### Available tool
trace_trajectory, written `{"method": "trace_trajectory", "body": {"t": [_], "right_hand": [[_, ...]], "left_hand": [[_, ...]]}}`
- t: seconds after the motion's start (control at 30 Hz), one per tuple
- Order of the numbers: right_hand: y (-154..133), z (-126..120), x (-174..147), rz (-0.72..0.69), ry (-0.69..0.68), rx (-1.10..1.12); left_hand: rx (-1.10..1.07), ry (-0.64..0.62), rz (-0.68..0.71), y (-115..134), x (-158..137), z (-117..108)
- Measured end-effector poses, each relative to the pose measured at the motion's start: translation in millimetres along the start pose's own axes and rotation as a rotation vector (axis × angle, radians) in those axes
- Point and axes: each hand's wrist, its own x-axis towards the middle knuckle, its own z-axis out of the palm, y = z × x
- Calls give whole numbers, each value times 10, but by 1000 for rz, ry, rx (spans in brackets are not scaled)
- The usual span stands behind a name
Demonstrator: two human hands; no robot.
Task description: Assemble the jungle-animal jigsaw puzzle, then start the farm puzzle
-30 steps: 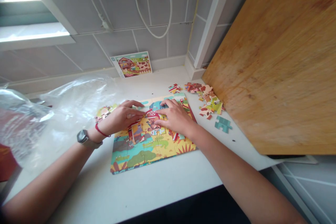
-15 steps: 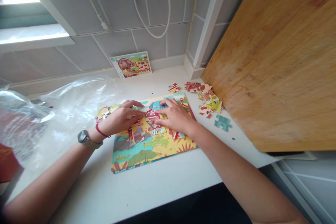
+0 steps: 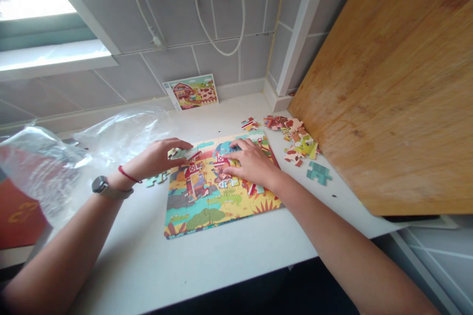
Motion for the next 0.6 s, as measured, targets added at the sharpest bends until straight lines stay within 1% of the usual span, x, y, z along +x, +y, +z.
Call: {"method": "trace_trajectory", "body": {"t": [0.13,0.23,0.3,0.43,0.5,0.6], "right_hand": [[-42,-15,2,-19,21,-6],[-184,-31,-6,-85,34,20],[-326,-15,-25,-171,0,55],[-583,103,-87,-359,-134,78],[-645,166,-110,-402,-175,65],[-662,210,-120,-403,-192,47]], "left_hand": [[-7,-76,7,-30,14,18],[1,-98,-6,-31,23,23],[6,-97,-37,-43,23,30],[-28,-81,-99,-96,19,57],[-57,-73,-117,-120,18,59],[-114,-89,-171,-134,17,41]]}}
